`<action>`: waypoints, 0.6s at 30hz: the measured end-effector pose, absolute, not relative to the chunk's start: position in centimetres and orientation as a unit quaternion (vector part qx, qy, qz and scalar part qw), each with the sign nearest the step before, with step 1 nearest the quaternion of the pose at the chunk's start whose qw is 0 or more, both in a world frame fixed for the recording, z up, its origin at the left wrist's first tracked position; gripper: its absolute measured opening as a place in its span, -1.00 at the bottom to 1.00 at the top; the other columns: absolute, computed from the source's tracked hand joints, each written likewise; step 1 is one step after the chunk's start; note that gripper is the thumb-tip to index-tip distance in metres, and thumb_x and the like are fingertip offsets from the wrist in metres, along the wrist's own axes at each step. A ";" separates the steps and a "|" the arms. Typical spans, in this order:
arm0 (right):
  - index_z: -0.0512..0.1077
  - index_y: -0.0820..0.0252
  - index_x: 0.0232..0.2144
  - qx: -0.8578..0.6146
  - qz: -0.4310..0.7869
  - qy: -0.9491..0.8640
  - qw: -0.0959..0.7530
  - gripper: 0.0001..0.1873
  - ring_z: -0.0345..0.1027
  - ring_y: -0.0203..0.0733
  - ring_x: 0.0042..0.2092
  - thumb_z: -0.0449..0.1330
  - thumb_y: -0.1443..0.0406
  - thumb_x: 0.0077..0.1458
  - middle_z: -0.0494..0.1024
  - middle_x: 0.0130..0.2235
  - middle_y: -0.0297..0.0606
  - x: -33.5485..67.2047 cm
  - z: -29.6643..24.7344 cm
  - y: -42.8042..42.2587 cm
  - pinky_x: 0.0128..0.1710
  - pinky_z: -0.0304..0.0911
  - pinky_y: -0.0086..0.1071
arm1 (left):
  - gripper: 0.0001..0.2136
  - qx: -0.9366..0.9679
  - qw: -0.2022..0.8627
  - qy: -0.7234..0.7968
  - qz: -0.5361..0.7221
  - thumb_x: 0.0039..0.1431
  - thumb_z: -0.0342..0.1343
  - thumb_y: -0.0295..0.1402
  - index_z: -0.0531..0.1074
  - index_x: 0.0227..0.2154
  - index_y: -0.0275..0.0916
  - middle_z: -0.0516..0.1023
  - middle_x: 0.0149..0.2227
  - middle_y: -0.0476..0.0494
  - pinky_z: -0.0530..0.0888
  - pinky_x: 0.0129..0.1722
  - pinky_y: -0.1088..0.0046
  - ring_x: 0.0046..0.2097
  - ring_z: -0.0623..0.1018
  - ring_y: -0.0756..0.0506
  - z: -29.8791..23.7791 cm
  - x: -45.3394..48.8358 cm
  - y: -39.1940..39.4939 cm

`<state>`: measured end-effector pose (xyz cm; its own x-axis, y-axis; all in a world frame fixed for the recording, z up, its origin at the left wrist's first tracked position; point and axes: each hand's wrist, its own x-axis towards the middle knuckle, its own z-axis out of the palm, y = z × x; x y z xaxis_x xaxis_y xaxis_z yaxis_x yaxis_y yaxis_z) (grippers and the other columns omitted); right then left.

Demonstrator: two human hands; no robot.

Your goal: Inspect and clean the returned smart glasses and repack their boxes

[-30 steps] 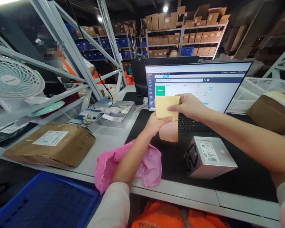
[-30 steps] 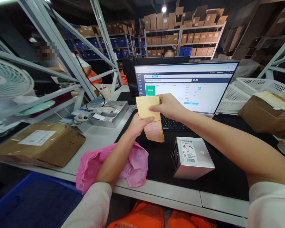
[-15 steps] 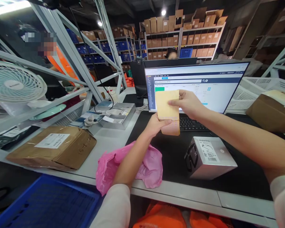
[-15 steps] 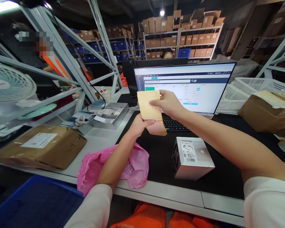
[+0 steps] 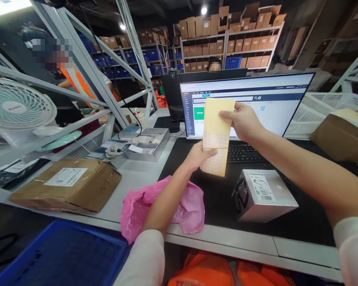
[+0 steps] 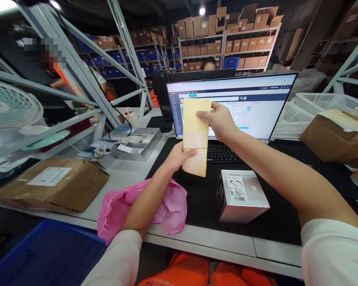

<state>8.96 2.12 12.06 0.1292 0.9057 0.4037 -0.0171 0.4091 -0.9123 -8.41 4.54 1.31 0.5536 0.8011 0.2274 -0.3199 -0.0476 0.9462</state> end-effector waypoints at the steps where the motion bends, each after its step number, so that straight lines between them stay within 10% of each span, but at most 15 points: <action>1: 0.50 0.21 -0.14 -0.404 0.363 -0.545 0.639 -0.55 0.54 0.06 -0.05 0.43 0.23 -0.12 0.63 -0.07 -0.11 9.3 12.1 2.4 0.03 0.48 0.02 | -0.37 0.581 0.664 0.208 0.423 -0.24 0.56 -0.17 0.55 -0.06 -0.30 0.66 0.01 -0.35 0.56 0.03 0.09 -0.02 0.66 -0.33 1.3 -8.5 4.5; 18: 0.39 0.06 0.17 -0.624 0.283 -0.508 0.522 -0.37 0.51 0.01 0.06 0.16 -0.16 0.22 0.59 0.04 -0.03 20.9 1.9 -7.6 -0.04 0.42 -0.23 | -0.39 0.555 0.566 0.361 0.492 -0.21 0.53 -0.25 0.47 -0.06 -0.33 0.69 -0.09 -0.28 0.61 -0.06 0.16 -0.21 0.68 -0.20 2.9 -18.7 11.3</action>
<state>20.88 -7.63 1.88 0.3234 0.9294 0.1775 0.3384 0.0616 -0.9390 -18.67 11.35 2.90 0.2558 0.9569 0.1377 -0.1566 -0.0996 0.9826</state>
